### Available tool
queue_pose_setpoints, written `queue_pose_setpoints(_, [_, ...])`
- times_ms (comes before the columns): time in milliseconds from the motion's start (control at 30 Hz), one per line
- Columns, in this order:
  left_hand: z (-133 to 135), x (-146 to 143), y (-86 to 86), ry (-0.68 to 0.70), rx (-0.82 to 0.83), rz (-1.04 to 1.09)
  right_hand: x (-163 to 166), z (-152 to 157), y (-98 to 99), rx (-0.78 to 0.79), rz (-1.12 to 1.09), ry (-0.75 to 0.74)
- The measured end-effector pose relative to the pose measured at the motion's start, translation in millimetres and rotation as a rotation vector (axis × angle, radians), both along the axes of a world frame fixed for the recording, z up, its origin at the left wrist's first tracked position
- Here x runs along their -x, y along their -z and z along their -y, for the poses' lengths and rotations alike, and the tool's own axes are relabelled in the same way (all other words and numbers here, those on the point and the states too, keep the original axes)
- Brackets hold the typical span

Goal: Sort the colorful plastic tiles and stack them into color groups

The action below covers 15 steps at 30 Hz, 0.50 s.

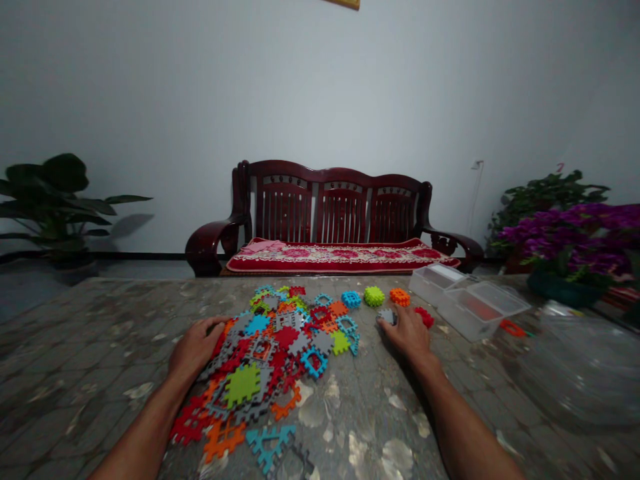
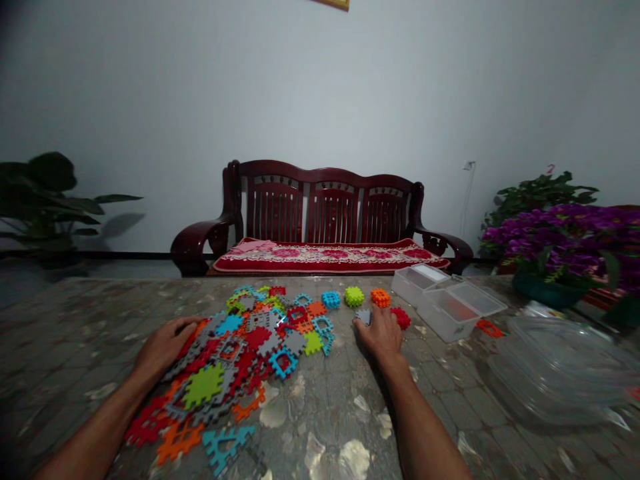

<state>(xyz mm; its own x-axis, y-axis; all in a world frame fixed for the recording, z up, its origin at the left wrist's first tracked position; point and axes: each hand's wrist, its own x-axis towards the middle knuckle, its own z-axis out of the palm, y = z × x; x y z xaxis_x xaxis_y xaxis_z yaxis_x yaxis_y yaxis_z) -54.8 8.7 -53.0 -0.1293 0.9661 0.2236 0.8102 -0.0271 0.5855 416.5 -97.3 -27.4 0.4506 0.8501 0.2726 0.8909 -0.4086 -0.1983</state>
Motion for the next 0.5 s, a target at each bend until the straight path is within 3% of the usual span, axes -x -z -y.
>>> queue_pose_setpoints(500, [0.3,-0.7,-0.9,-0.004,0.003,0.013,4.5,1.4,-0.5,0.063,0.053,-0.021])
